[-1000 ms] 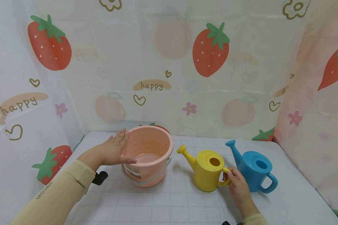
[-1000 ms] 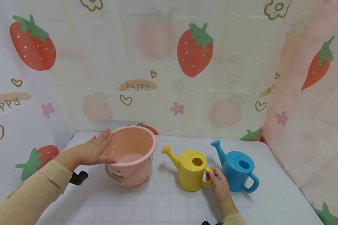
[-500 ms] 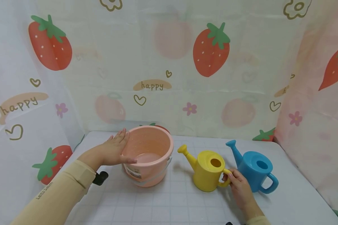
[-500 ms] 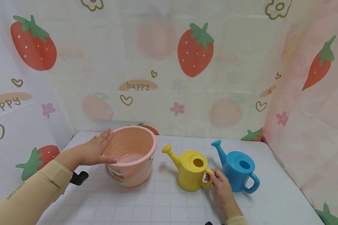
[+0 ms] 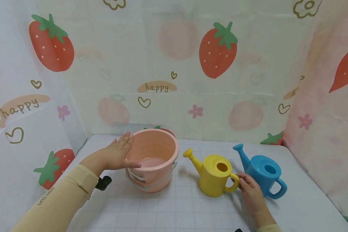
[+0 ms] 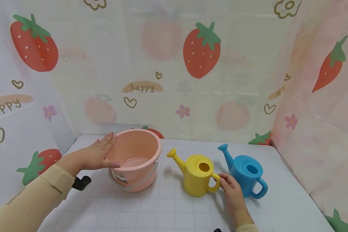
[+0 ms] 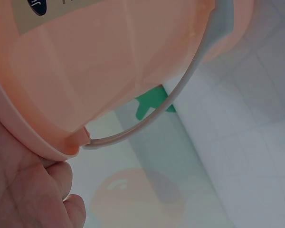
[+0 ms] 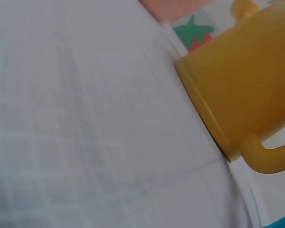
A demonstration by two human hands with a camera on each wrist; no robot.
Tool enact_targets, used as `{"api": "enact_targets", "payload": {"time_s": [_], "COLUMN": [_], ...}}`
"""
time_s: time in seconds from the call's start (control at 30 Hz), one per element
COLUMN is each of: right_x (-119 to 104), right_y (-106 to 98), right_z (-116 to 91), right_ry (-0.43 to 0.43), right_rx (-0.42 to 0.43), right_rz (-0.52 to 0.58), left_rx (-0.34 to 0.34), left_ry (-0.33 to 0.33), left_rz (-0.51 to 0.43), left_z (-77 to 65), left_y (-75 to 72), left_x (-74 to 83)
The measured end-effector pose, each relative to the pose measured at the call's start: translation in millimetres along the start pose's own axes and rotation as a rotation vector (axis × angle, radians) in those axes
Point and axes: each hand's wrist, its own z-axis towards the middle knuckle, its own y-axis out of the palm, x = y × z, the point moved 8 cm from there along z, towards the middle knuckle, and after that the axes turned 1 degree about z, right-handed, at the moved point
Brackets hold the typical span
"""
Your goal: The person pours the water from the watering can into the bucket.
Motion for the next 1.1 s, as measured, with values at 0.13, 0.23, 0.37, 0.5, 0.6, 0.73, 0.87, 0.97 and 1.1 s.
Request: {"api": "enact_targets", "payload": {"time_s": [0.13,0.23,0.37,0.5,0.6,0.73,0.87,0.97,1.1], "right_x": [-2.9,-3.8,-6.8,-12.2,-15.1,-12.6,-13.2,-23.3,-39.6], "right_y": [-4.8,-11.1,-16.9,-21.3,-28.2,-44.9,-64.2,-74.3,-81.9], "right_z": [-3.2,-5.9,-10.8,-17.3,-21.1,-22.8,-26.1,-33.9,-45.4], "right_ry": [-0.005,0.009,0.015,-0.013,-0.042,-0.07,-0.114,-0.134,-0.131], "right_rx": [0.042,0.086,0.107,0.093,0.099,0.156,0.226,0.268,0.313], "right_rz": [-0.033,-0.048,-0.011,0.019,0.0,-0.07,-0.09,-0.066,-0.029], "left_rx": [-0.006,-0.01,-0.002,-0.005,-0.009,-0.003,0.0,0.0,-0.002], "left_ry": [-0.011,-0.014,-0.005,-0.015,-0.023,-0.022,-0.013,-0.005,0.0], "left_rz": [0.007,0.016,0.01,0.017,0.026,0.023,0.016,0.009,0.001], "left_z": [0.2,0.9,1.3,2.7,4.6,4.9,3.3,1.5,-1.4], "left_y": [1.1,2.1,1.9,4.3,6.9,7.5,6.3,4.2,0.7], "left_x": [-0.9,-1.6,-1.7,-5.3,-8.8,-10.1,-7.9,-4.2,0.0]}}
